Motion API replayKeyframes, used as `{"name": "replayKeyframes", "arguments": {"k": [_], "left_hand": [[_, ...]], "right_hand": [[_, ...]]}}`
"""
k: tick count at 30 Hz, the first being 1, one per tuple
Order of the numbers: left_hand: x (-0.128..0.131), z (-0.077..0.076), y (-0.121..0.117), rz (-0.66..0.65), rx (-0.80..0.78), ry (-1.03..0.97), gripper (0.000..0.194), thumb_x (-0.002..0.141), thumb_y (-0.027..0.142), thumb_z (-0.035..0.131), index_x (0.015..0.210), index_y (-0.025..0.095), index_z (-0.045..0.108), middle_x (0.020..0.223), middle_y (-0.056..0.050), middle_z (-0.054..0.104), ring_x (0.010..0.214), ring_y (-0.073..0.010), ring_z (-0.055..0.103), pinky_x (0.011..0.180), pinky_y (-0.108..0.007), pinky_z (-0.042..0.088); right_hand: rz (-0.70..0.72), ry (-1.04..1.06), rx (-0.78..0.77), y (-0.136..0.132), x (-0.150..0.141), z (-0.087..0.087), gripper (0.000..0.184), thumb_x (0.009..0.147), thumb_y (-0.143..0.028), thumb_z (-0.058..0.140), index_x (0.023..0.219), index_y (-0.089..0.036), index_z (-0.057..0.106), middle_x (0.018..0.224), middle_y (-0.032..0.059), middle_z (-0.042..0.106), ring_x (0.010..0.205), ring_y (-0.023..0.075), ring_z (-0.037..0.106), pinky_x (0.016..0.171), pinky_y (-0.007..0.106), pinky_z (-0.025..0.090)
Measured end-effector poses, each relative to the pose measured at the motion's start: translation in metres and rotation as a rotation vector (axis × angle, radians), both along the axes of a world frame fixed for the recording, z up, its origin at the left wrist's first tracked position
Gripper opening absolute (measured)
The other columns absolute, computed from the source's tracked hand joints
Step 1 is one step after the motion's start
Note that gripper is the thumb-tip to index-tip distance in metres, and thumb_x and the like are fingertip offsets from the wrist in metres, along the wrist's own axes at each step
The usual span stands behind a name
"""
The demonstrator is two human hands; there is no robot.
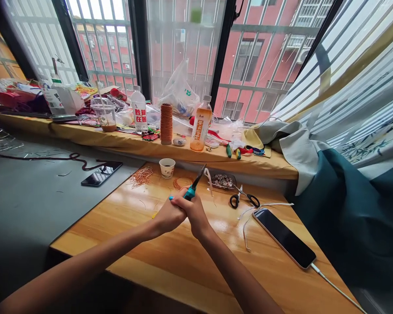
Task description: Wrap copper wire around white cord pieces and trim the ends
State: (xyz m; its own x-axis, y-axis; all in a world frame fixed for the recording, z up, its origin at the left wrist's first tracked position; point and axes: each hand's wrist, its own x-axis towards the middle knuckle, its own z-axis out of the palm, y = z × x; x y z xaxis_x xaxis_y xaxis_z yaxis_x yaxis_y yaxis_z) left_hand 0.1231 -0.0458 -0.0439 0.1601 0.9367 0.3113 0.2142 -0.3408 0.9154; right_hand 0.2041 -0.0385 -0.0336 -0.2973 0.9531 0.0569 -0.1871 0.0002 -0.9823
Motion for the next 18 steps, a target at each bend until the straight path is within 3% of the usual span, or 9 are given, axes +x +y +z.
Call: {"name": "replayKeyframes", "arguments": {"k": [4, 11, 18], "left_hand": [[-0.001, -0.007, 0.001, 0.041, -0.031, -0.045, 0.015, 0.06, 0.007, 0.042, 0.071, 0.016, 0.042, 0.062, 0.002, 0.044, 0.059, -0.0102, 0.04, 0.057, -0.022, 0.033], [-0.002, -0.018, 0.013, 0.059, -0.034, -0.171, 0.013, 0.058, 0.009, 0.043, 0.063, 0.018, 0.036, 0.058, 0.004, 0.039, 0.052, -0.0078, 0.032, 0.05, -0.021, 0.029], [-0.006, -0.023, 0.011, 0.066, -0.23, -0.144, 0.013, 0.053, 0.006, 0.04, 0.058, 0.017, 0.036, 0.048, 0.005, 0.034, 0.046, -0.0069, 0.029, 0.045, -0.02, 0.025]], "right_hand": [[0.004, -0.063, 0.03, 0.004, -0.002, -0.008, 0.011, 0.057, -0.023, 0.056, 0.058, -0.017, 0.046, 0.056, -0.0052, 0.044, 0.059, 0.0105, 0.041, 0.057, 0.022, 0.033], [-0.033, -0.14, 0.107, 0.012, -0.007, -0.007, 0.011, 0.057, -0.024, 0.052, 0.053, -0.017, 0.044, 0.053, -0.0052, 0.041, 0.055, 0.0096, 0.037, 0.053, 0.022, 0.03], [-0.062, -0.202, 0.062, 0.015, -0.014, -0.022, 0.016, 0.058, -0.027, 0.05, 0.05, -0.018, 0.04, 0.051, -0.0049, 0.04, 0.053, 0.0093, 0.038, 0.051, 0.021, 0.031]]}}
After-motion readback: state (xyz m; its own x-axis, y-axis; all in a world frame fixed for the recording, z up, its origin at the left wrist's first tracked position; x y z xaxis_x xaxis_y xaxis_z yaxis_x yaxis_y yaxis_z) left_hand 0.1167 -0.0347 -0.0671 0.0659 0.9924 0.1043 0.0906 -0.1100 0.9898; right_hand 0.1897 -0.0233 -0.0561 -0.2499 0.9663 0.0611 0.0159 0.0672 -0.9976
